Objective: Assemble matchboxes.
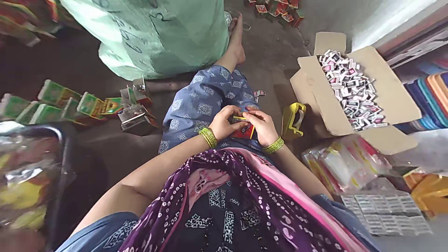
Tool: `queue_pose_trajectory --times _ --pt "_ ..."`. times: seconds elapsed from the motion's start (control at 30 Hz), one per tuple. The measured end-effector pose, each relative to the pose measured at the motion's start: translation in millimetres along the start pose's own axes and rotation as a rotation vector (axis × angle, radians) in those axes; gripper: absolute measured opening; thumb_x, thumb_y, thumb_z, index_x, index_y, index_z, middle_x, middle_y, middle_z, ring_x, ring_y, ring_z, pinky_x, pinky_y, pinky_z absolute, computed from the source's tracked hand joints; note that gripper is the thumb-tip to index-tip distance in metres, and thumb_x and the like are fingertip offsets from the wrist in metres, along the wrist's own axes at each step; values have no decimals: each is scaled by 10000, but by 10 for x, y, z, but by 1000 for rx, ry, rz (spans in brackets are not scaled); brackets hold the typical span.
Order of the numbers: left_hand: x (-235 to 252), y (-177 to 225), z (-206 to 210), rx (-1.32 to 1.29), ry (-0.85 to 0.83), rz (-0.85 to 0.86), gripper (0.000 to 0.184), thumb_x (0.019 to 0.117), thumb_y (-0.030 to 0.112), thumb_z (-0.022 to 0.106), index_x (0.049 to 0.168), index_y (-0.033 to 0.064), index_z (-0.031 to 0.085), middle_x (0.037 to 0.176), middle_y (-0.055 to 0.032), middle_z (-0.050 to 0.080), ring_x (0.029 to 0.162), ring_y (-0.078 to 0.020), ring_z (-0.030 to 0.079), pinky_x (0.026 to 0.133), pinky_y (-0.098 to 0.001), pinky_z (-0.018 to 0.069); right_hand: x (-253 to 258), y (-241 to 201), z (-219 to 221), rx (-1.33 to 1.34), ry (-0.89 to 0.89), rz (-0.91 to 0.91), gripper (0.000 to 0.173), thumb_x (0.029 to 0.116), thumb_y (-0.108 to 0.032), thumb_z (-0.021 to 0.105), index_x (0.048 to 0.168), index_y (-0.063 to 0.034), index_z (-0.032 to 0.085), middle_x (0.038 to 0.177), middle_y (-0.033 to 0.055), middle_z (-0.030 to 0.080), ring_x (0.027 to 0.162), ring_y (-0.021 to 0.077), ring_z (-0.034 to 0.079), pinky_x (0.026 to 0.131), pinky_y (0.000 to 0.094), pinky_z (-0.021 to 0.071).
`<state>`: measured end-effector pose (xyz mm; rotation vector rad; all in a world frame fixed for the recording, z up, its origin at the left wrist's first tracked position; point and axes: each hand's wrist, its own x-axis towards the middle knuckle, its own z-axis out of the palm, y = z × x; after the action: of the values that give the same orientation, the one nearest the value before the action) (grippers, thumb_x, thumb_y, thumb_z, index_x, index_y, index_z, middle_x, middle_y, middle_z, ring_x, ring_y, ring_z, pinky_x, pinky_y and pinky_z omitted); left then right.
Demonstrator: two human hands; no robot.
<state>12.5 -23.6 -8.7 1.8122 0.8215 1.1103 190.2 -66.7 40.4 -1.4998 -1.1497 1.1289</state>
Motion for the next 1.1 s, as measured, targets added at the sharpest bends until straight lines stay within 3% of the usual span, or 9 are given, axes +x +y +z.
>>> queue_pose_trajectory --times 0.13,0.23,0.3,0.4,0.53,0.7,0.83,0.97,1.1 --pt "-18 39 -13 32 5 10 431 789 289 893 1040 18 671 1183 -112 684 1122 -172 656 966 -362 566 43 15 30 27 65 51 240 817 -184 832 1012 -74 744 1102 78 697 1008 184 663 853 388 580" --pt "-50 61 -11 16 -20 -45 609 777 340 899 1184 14 584 1146 -88 695 1034 -153 680 927 -375 584 107 7 6 -20 121 89 579 707 -126 848 1223 -83 587 1150 116 612 991 217 630 803 407 573" --pt "-59 64 -14 -22 -43 -78 661 798 342 884 1255 21 529 1162 -81 695 1044 -147 690 946 -379 590 164 4 -46 -71 130 43 553 728 -143 850 1209 -78 586 1105 110 623 932 203 642 776 386 573" --pt "-57 25 -34 -123 -34 -81 631 862 301 810 1305 -19 495 1191 -117 682 1056 -166 691 946 -375 593 181 -27 -212 -212 -136 -79 520 905 -329 764 1307 -48 589 1082 94 695 975 166 678 885 375 575" --pt "-20 61 -84 -300 -3 -136 641 889 205 734 1367 -88 424 1318 -200 590 1120 -242 680 932 -392 615 143 24 -397 -427 -356 -121 635 806 -358 831 1322 -59 614 1182 61 713 1089 113 680 976 354 570" --pt "17 35 -107 -295 92 -213 583 917 203 695 1376 -53 442 1343 -180 580 1136 -231 675 899 -385 622 249 -69 -714 -57 -26 159 637 819 -348 844 1303 -20 592 1094 144 735 966 249 742 831 429 644" --pt "30 27 -159 -292 97 -265 519 917 104 690 1358 -40 458 1321 -157 594 1100 -203 687 896 -361 620 514 -96 -1227 -512 181 128 718 815 -494 808 1324 -37 590 1111 163 708 987 270 706 836 491 591" --pt "38 38 -179 -325 72 -267 475 919 68 681 1335 -33 476 1304 -142 609 1058 -193 702 874 -354 625 722 -34 -1558 -1048 -15 378 707 826 -464 807 1338 -26 592 1147 239 685 1046 388 682 925 605 537" --pt "71 31 -184 -330 44 -277 441 919 57 677 1313 -20 495 1281 -125 620 1017 -176 709 855 -343 628 946 327 -1540 -961 -222 767 615 888 -303 767 1371 6 546 1223 261 660 1054 404 697 871 593 586"
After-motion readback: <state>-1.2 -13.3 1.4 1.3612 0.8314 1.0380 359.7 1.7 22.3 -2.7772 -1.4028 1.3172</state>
